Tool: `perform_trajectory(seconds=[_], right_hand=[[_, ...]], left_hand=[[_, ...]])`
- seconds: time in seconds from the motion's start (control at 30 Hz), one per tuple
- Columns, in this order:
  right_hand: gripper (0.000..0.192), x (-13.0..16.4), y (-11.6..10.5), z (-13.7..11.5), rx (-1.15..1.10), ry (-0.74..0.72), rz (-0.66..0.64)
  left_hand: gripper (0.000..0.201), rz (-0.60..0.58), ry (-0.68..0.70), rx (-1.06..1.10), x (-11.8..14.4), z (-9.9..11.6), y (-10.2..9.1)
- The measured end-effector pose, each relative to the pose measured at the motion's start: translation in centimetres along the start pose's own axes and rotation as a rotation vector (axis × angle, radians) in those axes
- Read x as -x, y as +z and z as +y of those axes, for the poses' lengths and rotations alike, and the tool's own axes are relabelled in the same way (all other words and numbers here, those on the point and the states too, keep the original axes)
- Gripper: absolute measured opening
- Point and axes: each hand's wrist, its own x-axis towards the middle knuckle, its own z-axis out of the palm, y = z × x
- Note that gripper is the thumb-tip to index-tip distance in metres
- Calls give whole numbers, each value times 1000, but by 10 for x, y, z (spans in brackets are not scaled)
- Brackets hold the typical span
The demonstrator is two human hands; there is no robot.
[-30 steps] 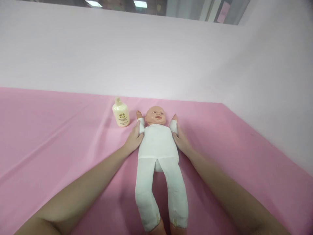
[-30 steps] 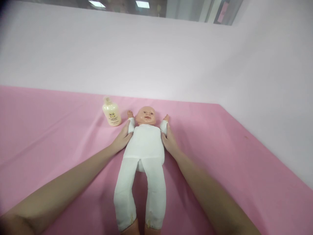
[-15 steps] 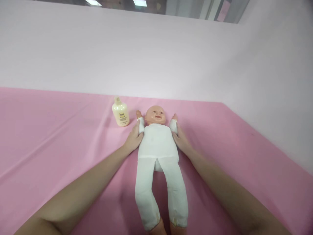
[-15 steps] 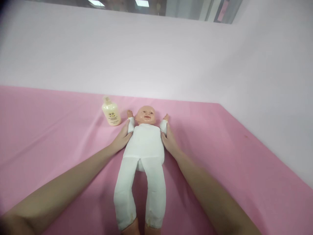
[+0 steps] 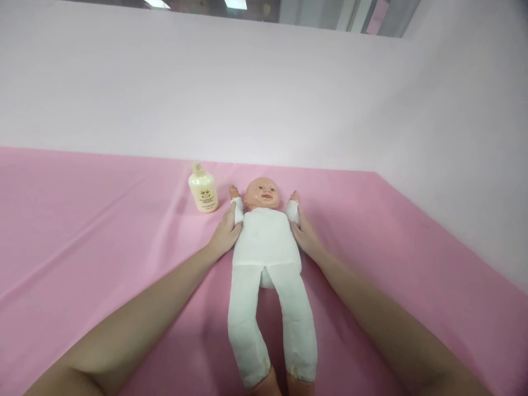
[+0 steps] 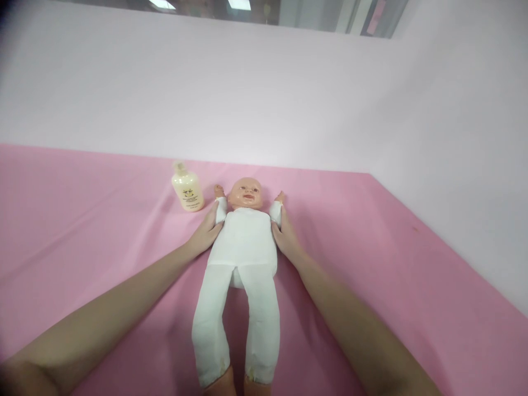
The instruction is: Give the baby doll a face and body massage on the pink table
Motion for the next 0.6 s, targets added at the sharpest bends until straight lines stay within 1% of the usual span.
perform_trajectory(seconds=[0.13, 0.4, 0.6], right_hand=[[86, 0, 0, 0, 6, 5, -3], [83, 1, 0, -2, 13, 3, 0], [83, 0, 0, -2, 9, 1, 10]], left_hand=[[81, -3, -10, 4, -1, -2, 0], [78, 14, 35, 30, -2, 0, 1], [81, -7, -2, -9, -1, -1, 1]])
